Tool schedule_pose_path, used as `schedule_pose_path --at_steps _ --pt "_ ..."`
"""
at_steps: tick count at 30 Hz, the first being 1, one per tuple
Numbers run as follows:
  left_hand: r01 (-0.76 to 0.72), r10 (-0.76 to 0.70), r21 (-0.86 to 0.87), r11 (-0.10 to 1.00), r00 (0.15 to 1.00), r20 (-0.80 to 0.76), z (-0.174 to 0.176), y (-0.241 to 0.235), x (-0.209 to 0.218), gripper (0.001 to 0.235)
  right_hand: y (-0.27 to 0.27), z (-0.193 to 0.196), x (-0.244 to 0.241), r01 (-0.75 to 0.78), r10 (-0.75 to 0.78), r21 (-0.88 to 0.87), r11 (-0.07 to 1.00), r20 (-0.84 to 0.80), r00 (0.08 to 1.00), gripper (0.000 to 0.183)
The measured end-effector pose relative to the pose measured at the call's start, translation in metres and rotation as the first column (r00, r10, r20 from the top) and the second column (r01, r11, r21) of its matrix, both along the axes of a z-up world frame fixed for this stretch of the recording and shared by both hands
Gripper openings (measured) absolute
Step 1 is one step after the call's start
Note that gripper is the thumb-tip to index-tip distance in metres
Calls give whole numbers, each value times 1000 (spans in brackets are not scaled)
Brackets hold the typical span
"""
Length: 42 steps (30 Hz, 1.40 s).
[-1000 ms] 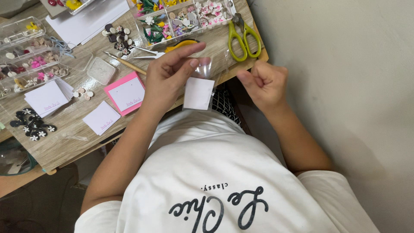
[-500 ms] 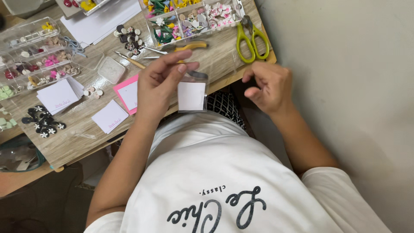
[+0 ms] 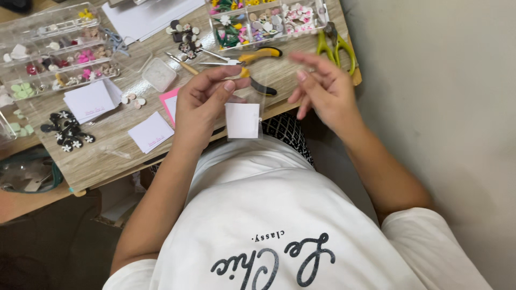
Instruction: The person places small earrings onto white display cards, then slides each card into a clear plastic bag. They seal the bags and set the packaged earrings aside on the table.
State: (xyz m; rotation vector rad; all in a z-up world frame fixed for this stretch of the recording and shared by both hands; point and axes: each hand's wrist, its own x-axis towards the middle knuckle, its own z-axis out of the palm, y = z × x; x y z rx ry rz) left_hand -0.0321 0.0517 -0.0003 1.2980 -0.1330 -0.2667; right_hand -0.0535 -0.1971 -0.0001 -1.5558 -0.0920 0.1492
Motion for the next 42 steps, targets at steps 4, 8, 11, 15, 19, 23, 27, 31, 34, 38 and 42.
schedule_pose_path --at_steps 4,8,11,15,19,23,27,31,34,38,42 --pt "-48 41 -57 997 993 -108 -3 5 2 28 25 -20 12 -35 62 -170 985 158 986 40" --pt "-107 98 -75 991 988 -117 -4 21 -4 27 59 -7 17 -68 89 -161 985 126 988 23" --pt "-143 134 -55 988 982 -131 -4 38 -10 30 78 -8 23 -62 62 -60 996 2 998 14" --pt "-137 141 31 990 973 -182 5 60 -25 38 100 -1 28 -101 105 -66 993 59 993 9" --pt "-179 185 46 983 957 -225 3 74 -35 32 114 -7 30 -164 165 -48 985 9 986 19" --pt "-217 230 86 972 952 -202 -6 85 -38 21 126 7 37 -206 209 -102 973 15 978 15" --pt "-178 172 -44 983 978 -119 -29 97 -45 15 120 24 48 -417 506 -363 833 199 839 19" --pt "179 -325 -534 826 926 -192 -44 118 -48 52 130 64 55 -555 706 -455 696 296 643 19" --pt "381 -609 -642 666 775 -172 -38 116 -49 111 145 68 56 -673 832 -490 554 344 435 14" --pt "448 -648 -589 673 740 -177 -42 110 -54 105 159 55 54 -641 861 -576 508 323 393 17" --pt "304 -590 -656 690 762 -268 -57 107 -57 83 159 45 49 -473 707 -552 687 357 610 36"
